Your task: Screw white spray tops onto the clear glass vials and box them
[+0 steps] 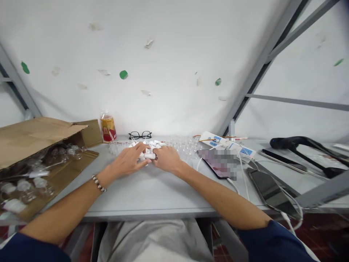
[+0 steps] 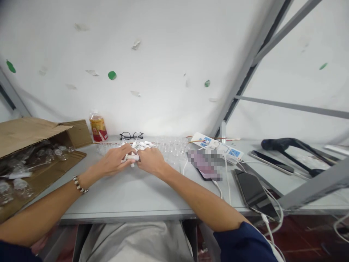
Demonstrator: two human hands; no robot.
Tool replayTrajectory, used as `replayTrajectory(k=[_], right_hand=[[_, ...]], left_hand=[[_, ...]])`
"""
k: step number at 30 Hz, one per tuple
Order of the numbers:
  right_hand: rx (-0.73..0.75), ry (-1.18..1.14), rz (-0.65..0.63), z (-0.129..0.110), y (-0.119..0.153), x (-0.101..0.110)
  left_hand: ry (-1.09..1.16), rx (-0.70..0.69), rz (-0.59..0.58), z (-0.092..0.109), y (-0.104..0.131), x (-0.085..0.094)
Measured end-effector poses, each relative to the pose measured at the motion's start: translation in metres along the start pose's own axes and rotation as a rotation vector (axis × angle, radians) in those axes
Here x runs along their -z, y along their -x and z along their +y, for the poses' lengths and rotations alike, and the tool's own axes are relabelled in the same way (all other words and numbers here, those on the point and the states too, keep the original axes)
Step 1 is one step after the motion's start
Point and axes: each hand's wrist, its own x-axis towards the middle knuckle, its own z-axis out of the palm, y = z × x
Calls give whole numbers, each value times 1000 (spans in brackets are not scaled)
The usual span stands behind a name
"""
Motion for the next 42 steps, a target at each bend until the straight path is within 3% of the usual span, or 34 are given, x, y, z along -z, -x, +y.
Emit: replayTrajectory(k=[6, 15, 20, 26, 33, 39, 42], right_hand=[[-80, -65, 43, 3, 0, -5], [-44, -94, 41, 3, -1, -15], [-59, -175, 45, 1, -2, -19], [-52, -242, 55, -6, 1, -22], [-62, -219, 18, -3, 1, -20], [-30, -265, 129, -3, 1, -24], [-60, -359, 233, -2, 1, -24]], left_hand=[[-29, -14, 71, -9, 10, -7], [13, 36, 81, -7, 9, -4], [66, 38, 37, 0, 8, -5], [29, 158, -40, -1, 6, -2], [121, 80, 19, 5, 7, -1], [46, 255, 6, -3, 4, -3], [84, 341, 150, -15, 5, 0]])
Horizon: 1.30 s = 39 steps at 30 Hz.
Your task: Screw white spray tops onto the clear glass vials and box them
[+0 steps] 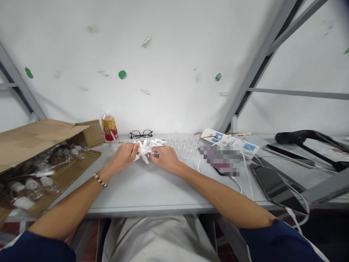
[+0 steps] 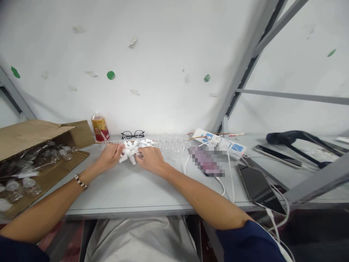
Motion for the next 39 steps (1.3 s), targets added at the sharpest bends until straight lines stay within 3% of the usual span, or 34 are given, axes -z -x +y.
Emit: replayTrajectory(k=[3, 8, 11, 13, 17, 24, 34, 39], right_hand=[[-46, -235, 151, 3, -2, 1], [-131, -753, 359, 10, -11, 0], [-143, -937, 327, 15, -15, -4], [-99, -1015, 262, 14, -14, -8], [17, -1005, 233, 5, -8, -14], [48, -859, 132, 8, -7, -12], [159, -720, 122, 9, -7, -8], [174, -712, 146, 9, -8, -8]], left_hand=[[76, 29, 175, -6, -2, 1], [360, 96, 323, 1, -3, -10], [579, 122, 360, 8, -5, -19], [660, 120, 303, 13, -4, -24], [639, 52, 157, 22, 2, -28], [242, -146, 66, 17, 9, -26], [179, -235, -60, 10, 7, -16], [237, -207, -93, 11, 6, -11]])
